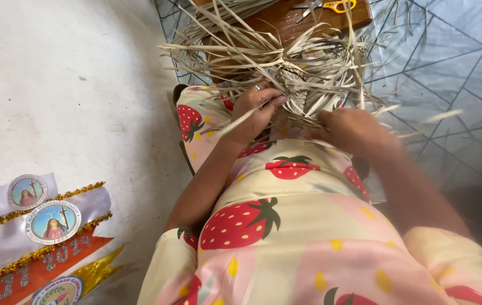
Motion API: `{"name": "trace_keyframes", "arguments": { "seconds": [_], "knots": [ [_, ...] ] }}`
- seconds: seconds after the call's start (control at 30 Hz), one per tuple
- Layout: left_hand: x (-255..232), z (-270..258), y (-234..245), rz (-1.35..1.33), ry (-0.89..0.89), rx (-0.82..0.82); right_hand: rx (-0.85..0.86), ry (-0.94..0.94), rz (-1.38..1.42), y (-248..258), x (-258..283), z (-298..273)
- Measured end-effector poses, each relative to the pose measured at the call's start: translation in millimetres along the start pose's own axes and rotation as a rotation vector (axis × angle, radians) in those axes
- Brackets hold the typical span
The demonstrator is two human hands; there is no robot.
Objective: Weaving dried plant fibers into a handcrafted item
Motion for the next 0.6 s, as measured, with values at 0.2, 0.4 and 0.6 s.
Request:
{"name": "trace_keyframes", "arguments": {
  "seconds": [0.2,0.4,0.6],
  "knots": [
    [0,5,-3,-0.042,0.069,0.049,0.429,-0.21,0.038,17,-57,-20],
    [-2,0,-22,-0.221,0.223,-0.082,0.203,-0.31,0.139,-3,-70,-13],
    [-22,-2,-22,-0.354,0.139,-0.012,-0.564,0.581,0.565,13,-14,7]
  ]
}}
Point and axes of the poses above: each hand's wrist, its own z-axis towards the middle knuckle, its own y-axis out of the back of the hand, x = y × z, the point moved 1 cm from there along z, towards the middle knuckle, and after that the axes turned 15 degrees about -y, right-handed, at the moved point
